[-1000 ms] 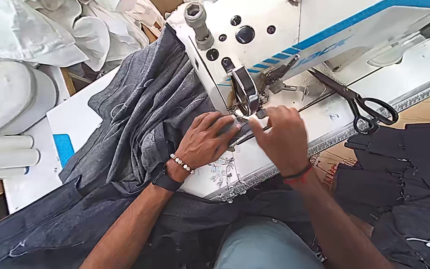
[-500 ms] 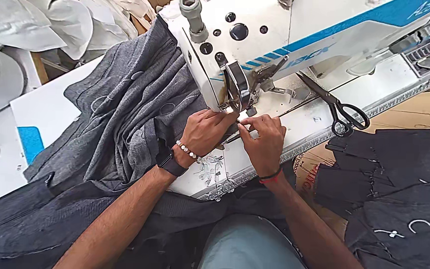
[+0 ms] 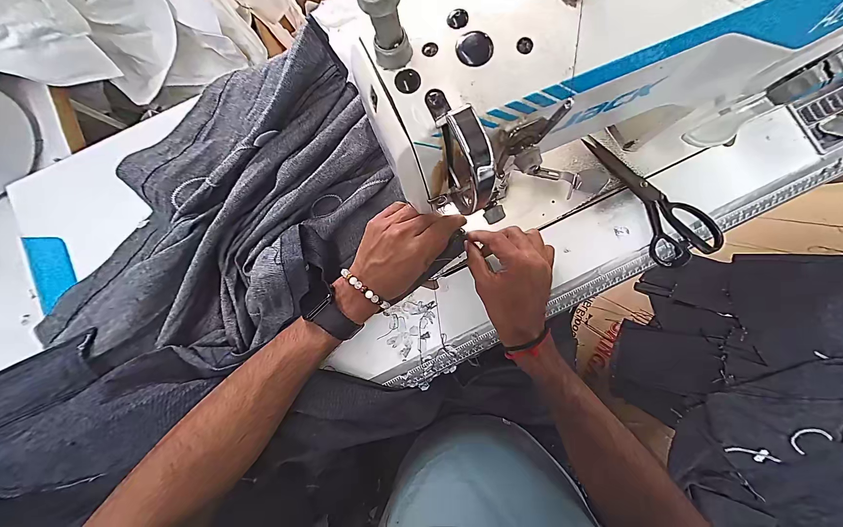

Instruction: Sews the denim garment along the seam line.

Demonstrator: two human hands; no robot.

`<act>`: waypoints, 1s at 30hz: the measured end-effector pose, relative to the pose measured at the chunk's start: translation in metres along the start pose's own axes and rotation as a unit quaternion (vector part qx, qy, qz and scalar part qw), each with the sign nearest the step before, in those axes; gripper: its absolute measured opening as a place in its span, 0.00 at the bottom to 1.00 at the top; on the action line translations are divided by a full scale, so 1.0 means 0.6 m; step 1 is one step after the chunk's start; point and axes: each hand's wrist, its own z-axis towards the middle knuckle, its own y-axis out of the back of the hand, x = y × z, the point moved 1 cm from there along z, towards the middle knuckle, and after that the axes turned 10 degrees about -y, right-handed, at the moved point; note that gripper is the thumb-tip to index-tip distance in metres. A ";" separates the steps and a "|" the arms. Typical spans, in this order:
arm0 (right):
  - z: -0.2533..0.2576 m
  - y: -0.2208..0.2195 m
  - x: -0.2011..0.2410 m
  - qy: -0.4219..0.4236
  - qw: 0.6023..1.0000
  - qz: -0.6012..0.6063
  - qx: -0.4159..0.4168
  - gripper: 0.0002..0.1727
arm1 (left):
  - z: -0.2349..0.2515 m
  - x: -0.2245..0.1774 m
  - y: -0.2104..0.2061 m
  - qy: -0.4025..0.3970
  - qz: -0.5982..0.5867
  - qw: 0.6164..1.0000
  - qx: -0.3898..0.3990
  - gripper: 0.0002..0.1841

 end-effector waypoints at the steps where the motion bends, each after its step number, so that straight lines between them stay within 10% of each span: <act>1: -0.001 -0.001 0.000 0.009 1.000 -0.002 -0.001 0.09 | -0.001 0.000 0.000 0.004 0.000 1.000 -0.003 0.11; 8: -0.020 -0.001 -0.002 0.079 0.994 -0.076 0.003 0.13 | -0.007 0.002 0.019 -0.049 -0.021 0.998 0.044 0.13; 20: 0.023 0.007 0.027 -0.076 0.994 -0.042 0.067 0.11 | -0.036 -0.008 0.014 -0.028 0.027 0.997 0.059 0.18; 30: -0.028 0.001 0.015 0.136 0.984 -0.108 0.025 0.11 | -0.035 -0.006 0.023 -0.036 0.002 0.997 0.068 0.18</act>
